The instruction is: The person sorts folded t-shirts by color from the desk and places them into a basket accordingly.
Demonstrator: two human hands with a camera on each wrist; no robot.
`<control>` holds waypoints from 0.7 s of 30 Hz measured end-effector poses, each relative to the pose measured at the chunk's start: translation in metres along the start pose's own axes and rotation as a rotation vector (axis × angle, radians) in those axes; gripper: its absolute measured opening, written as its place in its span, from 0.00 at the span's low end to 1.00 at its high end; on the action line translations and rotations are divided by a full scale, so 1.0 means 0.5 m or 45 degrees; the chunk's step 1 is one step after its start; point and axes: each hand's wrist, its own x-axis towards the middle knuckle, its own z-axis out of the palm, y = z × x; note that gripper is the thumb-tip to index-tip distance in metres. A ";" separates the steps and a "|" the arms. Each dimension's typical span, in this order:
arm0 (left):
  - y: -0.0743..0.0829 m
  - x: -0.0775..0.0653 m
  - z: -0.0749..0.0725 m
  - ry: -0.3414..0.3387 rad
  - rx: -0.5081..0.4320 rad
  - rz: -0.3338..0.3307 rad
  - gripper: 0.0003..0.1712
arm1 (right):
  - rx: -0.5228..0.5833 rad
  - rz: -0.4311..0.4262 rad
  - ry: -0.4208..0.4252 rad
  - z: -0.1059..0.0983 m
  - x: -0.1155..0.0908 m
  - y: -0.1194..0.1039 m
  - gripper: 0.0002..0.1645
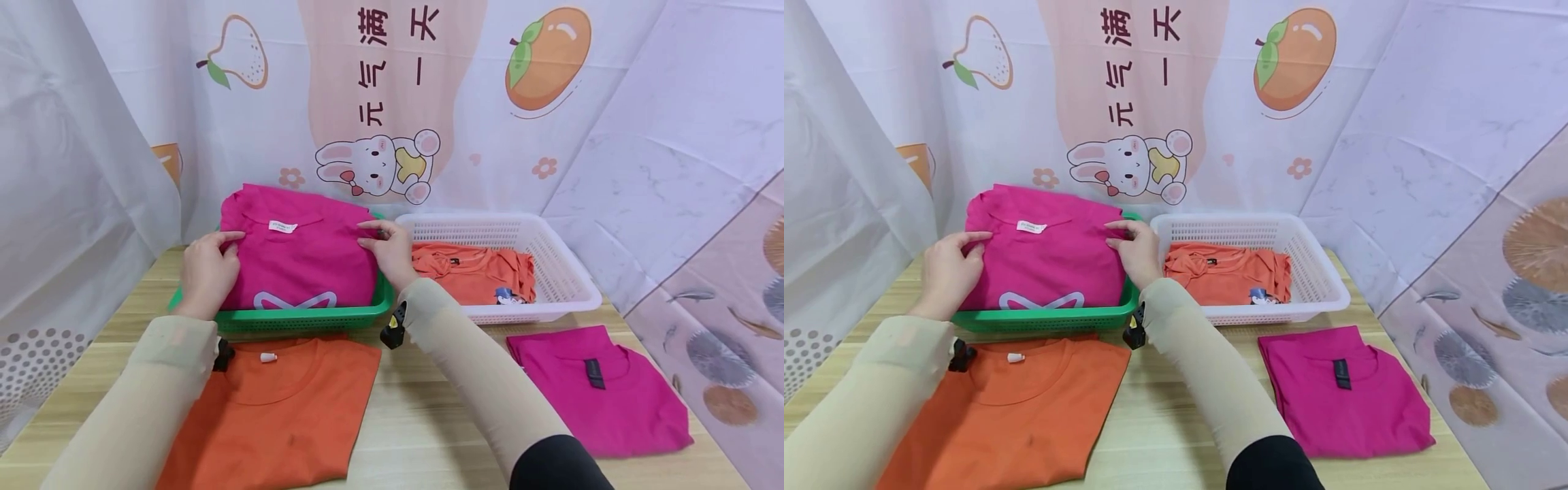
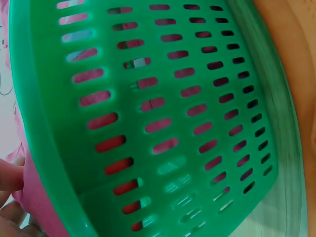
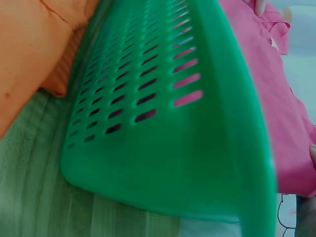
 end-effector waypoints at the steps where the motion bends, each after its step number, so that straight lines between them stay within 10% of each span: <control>1: 0.000 0.000 0.000 0.003 0.003 -0.003 0.19 | -0.014 -0.011 0.001 0.001 -0.001 0.002 0.16; 9: -0.018 0.000 -0.008 -0.015 0.057 -0.043 0.21 | -0.113 -0.009 -0.020 -0.010 0.003 0.020 0.21; 21: -0.043 -0.013 -0.032 -0.144 -0.071 -0.104 0.24 | 0.102 0.057 -0.064 -0.036 -0.009 0.023 0.24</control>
